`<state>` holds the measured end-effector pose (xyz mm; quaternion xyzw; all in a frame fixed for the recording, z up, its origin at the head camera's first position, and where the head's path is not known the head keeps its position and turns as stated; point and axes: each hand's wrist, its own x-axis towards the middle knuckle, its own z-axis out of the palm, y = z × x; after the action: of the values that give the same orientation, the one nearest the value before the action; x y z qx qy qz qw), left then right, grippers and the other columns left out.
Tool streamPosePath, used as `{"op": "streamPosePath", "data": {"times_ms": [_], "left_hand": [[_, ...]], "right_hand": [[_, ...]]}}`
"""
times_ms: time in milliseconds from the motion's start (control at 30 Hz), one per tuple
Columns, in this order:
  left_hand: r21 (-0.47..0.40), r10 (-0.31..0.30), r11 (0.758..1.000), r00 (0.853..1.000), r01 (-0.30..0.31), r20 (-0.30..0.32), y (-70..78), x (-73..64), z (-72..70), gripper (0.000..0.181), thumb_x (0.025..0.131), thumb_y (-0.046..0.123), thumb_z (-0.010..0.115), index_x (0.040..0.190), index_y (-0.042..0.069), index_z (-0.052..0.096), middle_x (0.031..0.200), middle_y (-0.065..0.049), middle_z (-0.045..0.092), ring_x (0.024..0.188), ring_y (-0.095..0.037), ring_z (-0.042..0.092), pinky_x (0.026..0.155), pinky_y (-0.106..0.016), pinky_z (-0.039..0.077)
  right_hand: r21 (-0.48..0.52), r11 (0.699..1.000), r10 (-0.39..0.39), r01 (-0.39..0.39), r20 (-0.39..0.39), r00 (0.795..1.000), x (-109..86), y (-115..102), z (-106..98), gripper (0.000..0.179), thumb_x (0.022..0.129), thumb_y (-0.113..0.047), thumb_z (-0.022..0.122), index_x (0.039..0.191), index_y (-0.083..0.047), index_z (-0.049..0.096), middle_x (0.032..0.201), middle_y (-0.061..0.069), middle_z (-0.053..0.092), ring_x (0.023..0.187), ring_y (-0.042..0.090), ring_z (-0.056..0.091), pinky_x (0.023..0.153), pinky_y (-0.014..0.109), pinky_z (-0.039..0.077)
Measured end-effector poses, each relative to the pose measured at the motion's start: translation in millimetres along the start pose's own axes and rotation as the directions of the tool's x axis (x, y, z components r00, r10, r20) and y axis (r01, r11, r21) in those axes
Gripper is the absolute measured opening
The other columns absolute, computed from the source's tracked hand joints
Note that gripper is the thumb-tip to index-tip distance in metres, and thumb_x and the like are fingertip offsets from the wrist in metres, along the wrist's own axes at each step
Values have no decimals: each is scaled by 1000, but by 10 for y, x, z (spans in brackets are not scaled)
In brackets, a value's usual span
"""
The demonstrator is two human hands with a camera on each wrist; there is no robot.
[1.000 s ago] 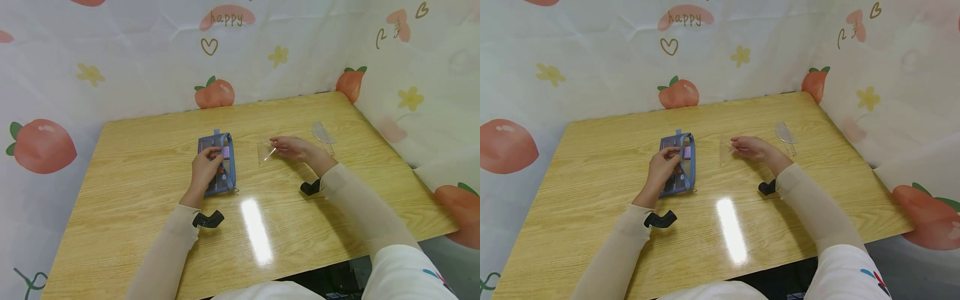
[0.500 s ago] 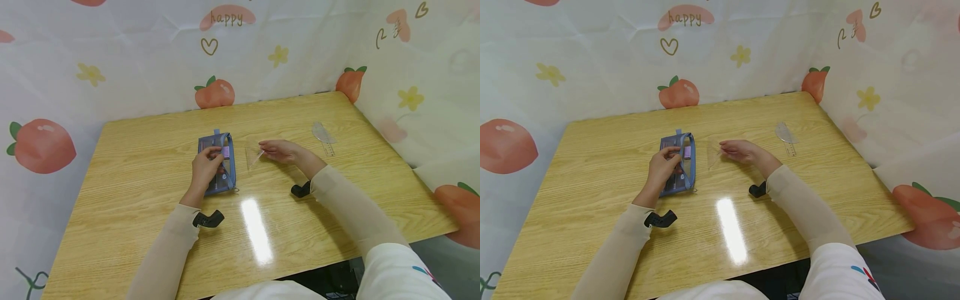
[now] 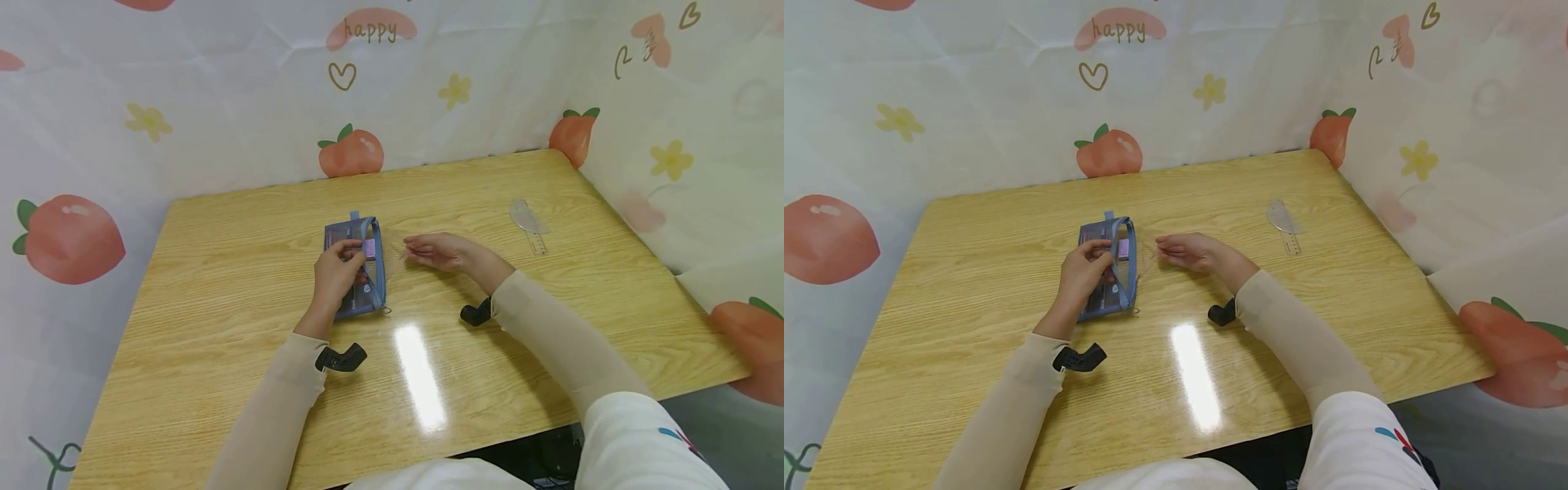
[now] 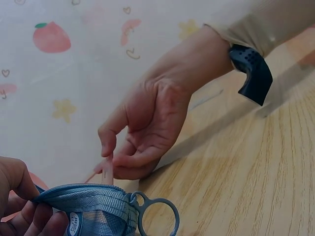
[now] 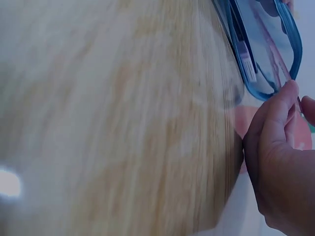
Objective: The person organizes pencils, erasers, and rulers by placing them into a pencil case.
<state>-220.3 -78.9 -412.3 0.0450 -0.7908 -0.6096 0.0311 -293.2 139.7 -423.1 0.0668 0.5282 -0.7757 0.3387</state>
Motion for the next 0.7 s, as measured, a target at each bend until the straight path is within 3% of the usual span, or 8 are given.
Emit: {"op": "streamPosePath", "data": {"times_ms": [200, 433, 700], "left_hand": [[-6, 1, 1000, 1000, -1, -3, -5, 6, 1, 33, 78, 13, 57, 110, 6, 60, 85, -8, 59, 55, -17, 61, 53, -34, 56], [-13, 3, 1000, 1000, -3, -8, -9, 10, 5, 32, 77, 13, 59, 109, 7, 61, 84, -8, 60, 56, -18, 61, 53, -36, 56], [-21, -4, 1000, 1000, 4, -4, -7, 17, 9, 32, 78, 13, 59, 109, 7, 61, 85, -9, 60, 57, -17, 61, 55, -36, 56]], "right_hand": [[-23, 1000, -4, 4, 4, 1000, 38, 15, 112, 41, 91, 4, 42, 131, 8, 37, 128, 22, 40, 93, 19, 56, 92, 27, 44], [-10, 1000, 13, -13, 24, 1000, 93, 32, 224, 41, 91, 5, 41, 132, 7, 37, 132, 23, 38, 118, 27, 43, 93, 28, 43], [-35, 999, 4, -2, 48, 999, 148, 62, 351, 39, 91, 5, 42, 129, 9, 39, 123, 23, 46, 102, 23, 54, 91, 27, 44]]}}
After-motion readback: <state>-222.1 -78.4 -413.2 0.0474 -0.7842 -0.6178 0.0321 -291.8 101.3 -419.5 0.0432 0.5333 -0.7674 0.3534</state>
